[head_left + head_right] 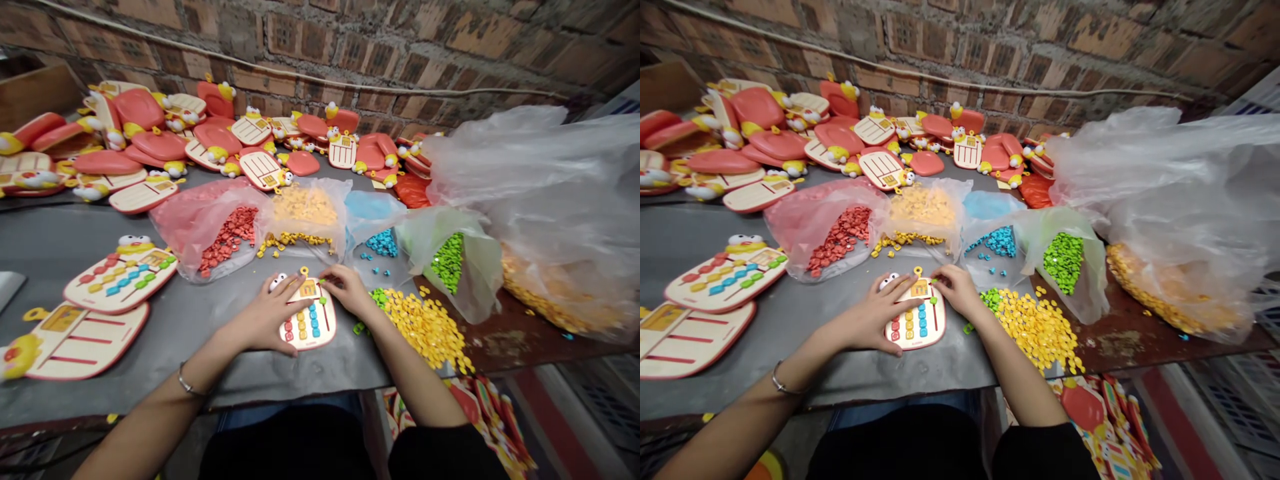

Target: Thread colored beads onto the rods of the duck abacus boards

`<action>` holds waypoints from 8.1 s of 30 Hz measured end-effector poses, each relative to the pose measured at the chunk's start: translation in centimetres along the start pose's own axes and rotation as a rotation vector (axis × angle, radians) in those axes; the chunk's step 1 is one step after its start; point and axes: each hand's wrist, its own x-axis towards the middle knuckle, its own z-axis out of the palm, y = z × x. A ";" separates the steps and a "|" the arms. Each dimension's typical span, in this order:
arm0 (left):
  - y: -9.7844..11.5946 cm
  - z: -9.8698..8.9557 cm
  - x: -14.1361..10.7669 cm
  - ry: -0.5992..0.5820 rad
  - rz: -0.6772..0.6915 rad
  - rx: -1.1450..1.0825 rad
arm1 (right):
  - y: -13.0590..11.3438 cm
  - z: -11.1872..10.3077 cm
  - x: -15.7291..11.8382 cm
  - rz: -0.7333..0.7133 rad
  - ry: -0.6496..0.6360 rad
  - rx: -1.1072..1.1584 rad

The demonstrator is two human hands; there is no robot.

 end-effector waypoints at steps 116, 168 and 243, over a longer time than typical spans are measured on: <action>-0.6 0.5 0.0 0.024 0.015 0.006 | 6.1 -11.3 -12.6 0.306 0.554 -0.536; -0.5 0.8 -0.1 0.076 0.035 0.032 | -1.3 1.9 -11.8 -0.087 0.225 -0.344; -1.5 0.3 -0.4 0.024 0.077 -0.097 | -1.0 -1.2 10.1 -0.064 -0.937 -0.437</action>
